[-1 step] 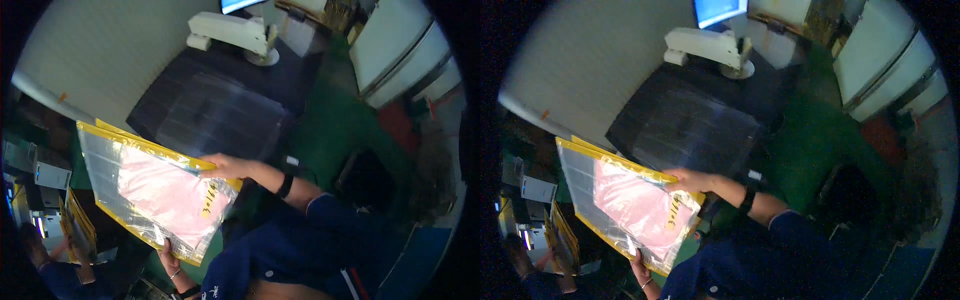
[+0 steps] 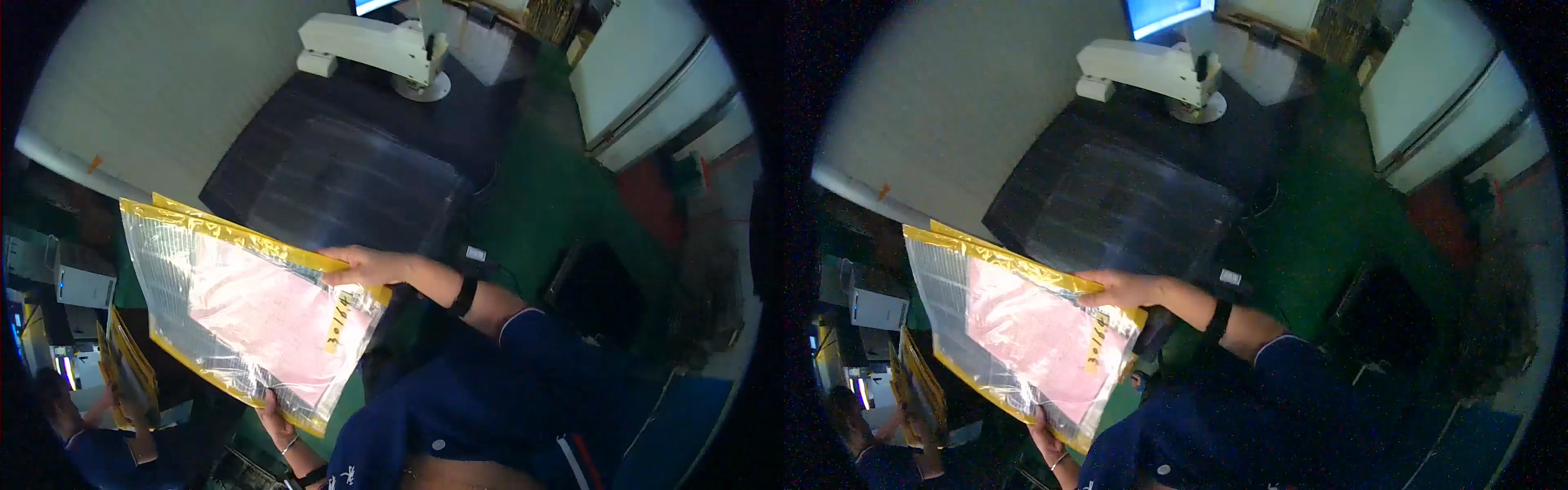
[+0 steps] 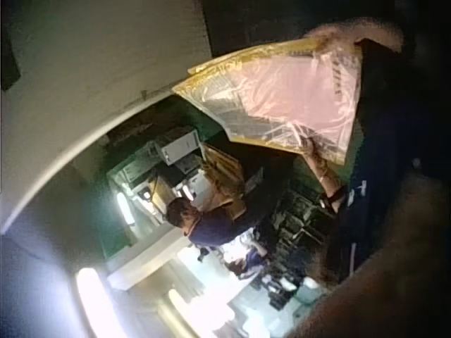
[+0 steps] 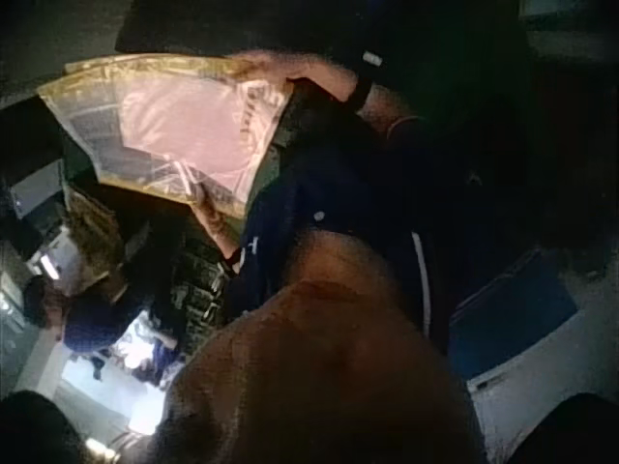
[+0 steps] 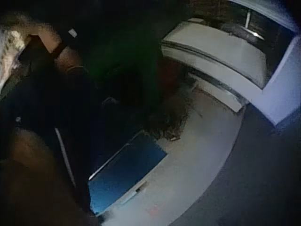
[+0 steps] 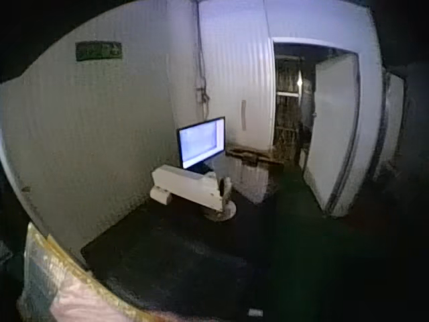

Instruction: The recorder is sorting and organizing mesh sheets protected by yellow-edged plastic sleeves at a fabrication station and placing them into a storage rack.

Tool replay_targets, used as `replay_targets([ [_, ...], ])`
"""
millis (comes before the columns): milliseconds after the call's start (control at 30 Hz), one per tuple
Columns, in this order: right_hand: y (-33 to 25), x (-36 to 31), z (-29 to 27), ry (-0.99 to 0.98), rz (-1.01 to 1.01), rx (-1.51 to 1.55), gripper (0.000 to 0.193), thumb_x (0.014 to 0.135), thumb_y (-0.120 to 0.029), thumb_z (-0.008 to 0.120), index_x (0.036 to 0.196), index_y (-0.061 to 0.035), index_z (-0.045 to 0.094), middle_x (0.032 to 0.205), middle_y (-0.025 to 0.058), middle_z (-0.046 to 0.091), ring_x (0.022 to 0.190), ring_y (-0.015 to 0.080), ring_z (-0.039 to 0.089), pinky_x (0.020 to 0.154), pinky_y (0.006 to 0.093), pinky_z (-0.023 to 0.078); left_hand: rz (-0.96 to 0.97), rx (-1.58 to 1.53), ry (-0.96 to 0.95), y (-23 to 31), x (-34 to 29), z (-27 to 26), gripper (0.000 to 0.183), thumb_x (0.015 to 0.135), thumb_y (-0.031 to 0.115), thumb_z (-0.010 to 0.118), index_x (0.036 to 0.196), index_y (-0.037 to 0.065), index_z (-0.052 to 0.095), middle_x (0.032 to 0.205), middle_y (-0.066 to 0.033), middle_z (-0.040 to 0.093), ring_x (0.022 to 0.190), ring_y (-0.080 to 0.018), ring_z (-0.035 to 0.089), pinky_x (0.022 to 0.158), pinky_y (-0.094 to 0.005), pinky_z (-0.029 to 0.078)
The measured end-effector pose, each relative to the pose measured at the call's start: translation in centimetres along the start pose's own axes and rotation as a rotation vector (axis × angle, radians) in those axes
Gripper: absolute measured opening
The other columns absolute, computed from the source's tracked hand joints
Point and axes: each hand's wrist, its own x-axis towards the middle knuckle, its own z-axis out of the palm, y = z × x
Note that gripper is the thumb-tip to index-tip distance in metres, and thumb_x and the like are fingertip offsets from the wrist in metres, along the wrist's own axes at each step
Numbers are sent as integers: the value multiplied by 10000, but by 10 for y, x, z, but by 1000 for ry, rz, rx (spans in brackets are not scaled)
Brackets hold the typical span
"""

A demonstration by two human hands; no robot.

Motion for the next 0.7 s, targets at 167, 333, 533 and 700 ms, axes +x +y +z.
replay_targets([
  [167,64,-31,-47,676,35,-194,649,736,-362,680,1220,-11,427,1172,163,506,982,195,537,859,305,412,0,159,146,21,-35,-74,418,828,116,580,1203,-8,445,1116,-97,534,939,-217,538,826,-339,436],
  [333,91,-87,-66,1035,405,-999,790,512,-404,795,1142,-39,487,1179,178,463,1080,331,434,931,396,358,-97,222,350,47,-106,-162,395,837,193,578,1158,-19,490,1074,-96,559,909,-218,551,792,-335,452],
  [533,128,-55,-124,887,621,-855,857,436,-383,833,1129,-65,442,1143,167,455,1092,352,393,934,421,339,-188,115,488,49,-125,-122,411,883,244,508,1168,-48,457,1047,-105,569,866,-204,587,720,-306,499],
  [700,128,-45,-134,819,662,-900,802,466,-408,819,1078,-37,457,1110,171,474,1055,330,428,928,403,336,-66,24,621,49,-140,-92,327,900,253,479,1043,-34,544,829,-54,607,638,-139,586,561,-239,487],
])
